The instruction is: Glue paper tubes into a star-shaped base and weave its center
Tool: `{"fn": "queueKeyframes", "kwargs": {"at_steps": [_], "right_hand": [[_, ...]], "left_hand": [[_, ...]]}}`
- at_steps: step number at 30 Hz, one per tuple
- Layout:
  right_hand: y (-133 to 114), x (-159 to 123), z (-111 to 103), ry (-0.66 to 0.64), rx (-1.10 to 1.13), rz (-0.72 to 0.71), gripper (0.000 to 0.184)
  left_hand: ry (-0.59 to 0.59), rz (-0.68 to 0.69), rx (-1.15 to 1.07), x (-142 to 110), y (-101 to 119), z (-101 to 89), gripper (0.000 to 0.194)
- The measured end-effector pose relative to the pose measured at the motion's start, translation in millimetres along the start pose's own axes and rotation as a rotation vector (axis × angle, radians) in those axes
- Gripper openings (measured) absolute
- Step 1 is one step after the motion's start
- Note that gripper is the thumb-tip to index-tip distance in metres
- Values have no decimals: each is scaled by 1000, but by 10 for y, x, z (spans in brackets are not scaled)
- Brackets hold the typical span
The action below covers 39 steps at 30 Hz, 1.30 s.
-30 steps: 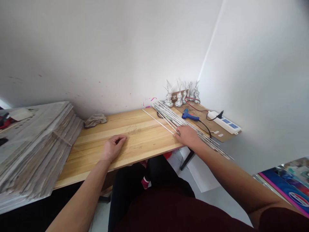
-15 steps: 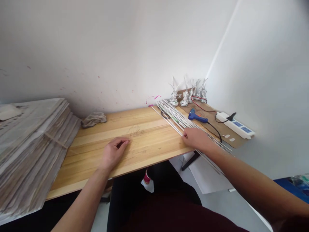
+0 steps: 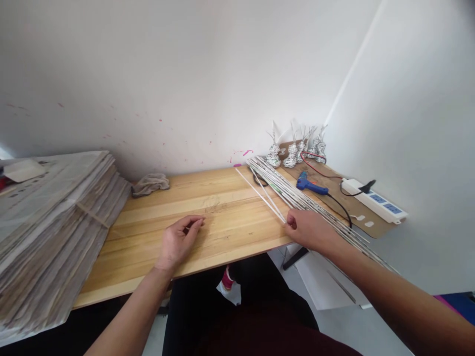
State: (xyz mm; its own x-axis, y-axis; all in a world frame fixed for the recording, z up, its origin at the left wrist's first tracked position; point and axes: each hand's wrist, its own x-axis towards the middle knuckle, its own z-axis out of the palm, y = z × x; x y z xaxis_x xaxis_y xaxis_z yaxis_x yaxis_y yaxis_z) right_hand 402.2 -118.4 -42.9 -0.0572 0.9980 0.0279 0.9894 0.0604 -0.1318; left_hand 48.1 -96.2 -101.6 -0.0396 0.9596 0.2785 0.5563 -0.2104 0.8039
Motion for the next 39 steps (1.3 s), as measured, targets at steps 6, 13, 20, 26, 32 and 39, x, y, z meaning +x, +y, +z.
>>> {"fn": "queueKeyframes", "kwargs": {"at_steps": [6, 13, 20, 26, 32, 39], "right_hand": [[36, -176, 7, 61, 166, -23, 10], [-351, -161, -85, 63, 400, -198, 9], [-770, 287, 49, -50, 607, -358, 7], [-868, 611, 95, -253, 800, -458, 8], [-898, 897, 83, -562, 985, -389, 28], [-1070, 1328, 322, -604, 1255, -271, 45]], "left_hand": [[-2, -14, 26, -61, 237, 2, 35], [-465, -246, -516, 74, 751, 427, 41], [-339, -452, -1036, 452, 704, 541, 37], [-322, -476, -1054, 655, 588, 384, 38], [-309, -493, -1031, 881, 478, 374, 36], [-231, -425, -1098, 896, 310, 519, 42]]}}
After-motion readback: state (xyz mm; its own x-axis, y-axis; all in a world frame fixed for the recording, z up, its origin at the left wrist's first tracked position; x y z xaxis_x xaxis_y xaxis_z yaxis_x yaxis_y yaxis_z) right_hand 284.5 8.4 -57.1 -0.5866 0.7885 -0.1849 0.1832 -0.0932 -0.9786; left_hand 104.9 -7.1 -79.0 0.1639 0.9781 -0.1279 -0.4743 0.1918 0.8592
